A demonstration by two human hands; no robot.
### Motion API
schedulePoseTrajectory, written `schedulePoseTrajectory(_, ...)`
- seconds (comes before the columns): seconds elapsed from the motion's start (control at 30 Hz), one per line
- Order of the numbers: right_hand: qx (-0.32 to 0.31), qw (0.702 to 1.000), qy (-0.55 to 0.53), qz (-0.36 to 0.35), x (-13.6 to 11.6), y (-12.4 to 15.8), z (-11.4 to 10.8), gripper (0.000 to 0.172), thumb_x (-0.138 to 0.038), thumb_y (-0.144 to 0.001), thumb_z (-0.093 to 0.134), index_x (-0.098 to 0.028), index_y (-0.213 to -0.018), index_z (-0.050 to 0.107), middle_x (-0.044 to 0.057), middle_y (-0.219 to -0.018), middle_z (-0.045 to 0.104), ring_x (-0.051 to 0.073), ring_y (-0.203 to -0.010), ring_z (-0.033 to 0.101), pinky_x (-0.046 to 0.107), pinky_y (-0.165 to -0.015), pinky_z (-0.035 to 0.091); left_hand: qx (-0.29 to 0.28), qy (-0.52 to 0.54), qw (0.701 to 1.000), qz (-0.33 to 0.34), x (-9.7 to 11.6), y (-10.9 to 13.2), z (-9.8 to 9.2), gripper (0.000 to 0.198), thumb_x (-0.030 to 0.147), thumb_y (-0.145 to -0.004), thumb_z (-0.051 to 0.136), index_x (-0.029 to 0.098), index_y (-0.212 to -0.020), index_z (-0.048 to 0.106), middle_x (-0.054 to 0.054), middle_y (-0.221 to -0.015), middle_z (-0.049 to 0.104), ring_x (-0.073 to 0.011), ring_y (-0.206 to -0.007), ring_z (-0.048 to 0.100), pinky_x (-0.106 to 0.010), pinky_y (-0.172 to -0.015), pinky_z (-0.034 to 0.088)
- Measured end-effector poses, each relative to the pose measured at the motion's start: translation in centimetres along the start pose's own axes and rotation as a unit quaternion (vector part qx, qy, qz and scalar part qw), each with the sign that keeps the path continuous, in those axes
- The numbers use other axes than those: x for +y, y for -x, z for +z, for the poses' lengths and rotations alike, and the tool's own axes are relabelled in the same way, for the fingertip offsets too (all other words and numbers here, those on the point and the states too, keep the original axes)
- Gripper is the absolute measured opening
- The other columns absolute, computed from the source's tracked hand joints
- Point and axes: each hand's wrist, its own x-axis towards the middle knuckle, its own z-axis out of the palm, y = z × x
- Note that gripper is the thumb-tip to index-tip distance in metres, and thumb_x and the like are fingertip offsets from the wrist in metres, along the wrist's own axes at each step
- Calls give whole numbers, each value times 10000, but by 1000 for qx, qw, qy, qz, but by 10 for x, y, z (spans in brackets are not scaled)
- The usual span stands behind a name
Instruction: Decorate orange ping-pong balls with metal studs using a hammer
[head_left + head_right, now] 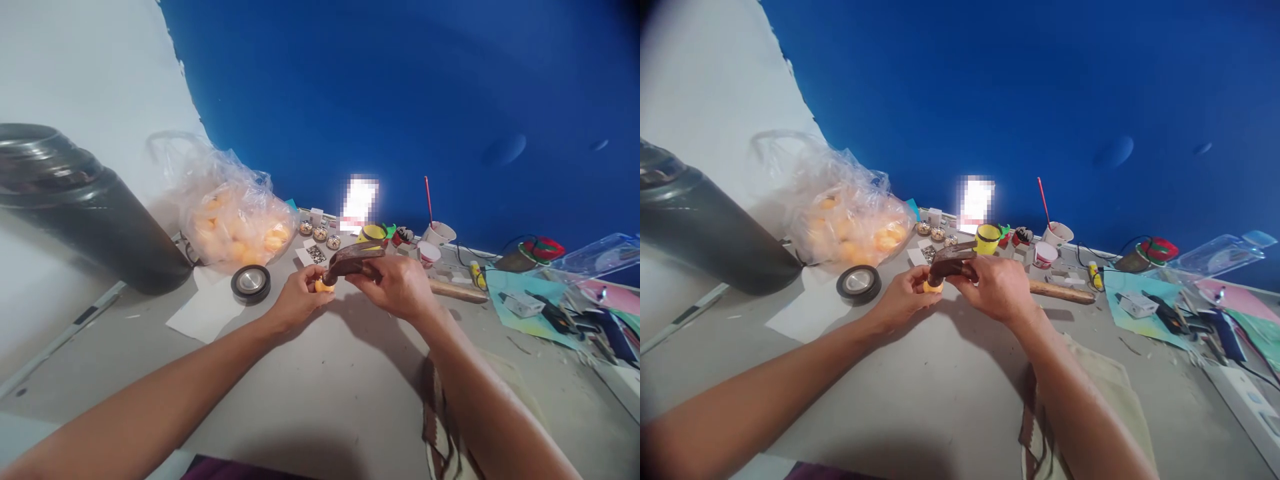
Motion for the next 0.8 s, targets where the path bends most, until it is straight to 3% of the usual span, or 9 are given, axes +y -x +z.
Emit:
schedulePoseTrajectory(0.23, 18, 999, 31, 5, -4, -8, -23, 433, -565, -852, 618, -195, -628, 590, 15, -589, 590, 129, -527, 477, 285, -546, 239, -9, -24, 1000, 9, -1, -1, -2, 385, 240, -649, 767, 162, -998, 623, 18, -813, 619, -102, -651, 524, -249, -622, 434)
schedulePoseTrajectory(0.37, 37, 998, 23, 45, -1, 6, -8, 419, -565, -857, 611, -190, -675, 650, 28, -621, 638, 135, -528, 499, 282, -541, 248, -4, -15, 1000, -5, -2, -1, -1, 386, 212, -637, 762, 163, -995, 627, 17, -811, 625, -102, -650, 535, -249, -622, 435)
schedulePoseTrajectory(0.5, 18, 998, -12, 61, 1, 19, 7, 428, -573, -867, 592, -190, -707, 695, 39, -626, 665, 145, -535, 532, 279, -543, 269, -7, 21, 1000, -1, -6, -2, 0, 359, 194, -616, 766, 162, -948, 632, 32, -767, 605, -93, -628, 523, -237, -602, 417)
schedulePoseTrajectory(0.63, 29, 998, 6, 54, 2, 21, 8, 428, -577, -865, 586, -184, -770, 725, 56, -644, 684, 166, -561, 564, 283, -559, 279, -3, 25, 1000, -3, -8, -3, 0, 410, 196, -607, 781, 157, -990, 643, -2, -857, 657, -111, -678, 565, -246, -628, 428)
schedulePoseTrajectory(0.8, 27, 999, 16, 37, 2, 21, 8, 411, -556, -862, 605, -187, -709, 698, 45, -630, 669, 145, -535, 530, 277, -546, 260, 3, 6, 1000, 10, -4, -1, 2, 396, 194, -613, 767, 153, -996, 670, -16, -887, 690, -142, -741, 610, -260, -679, 457)
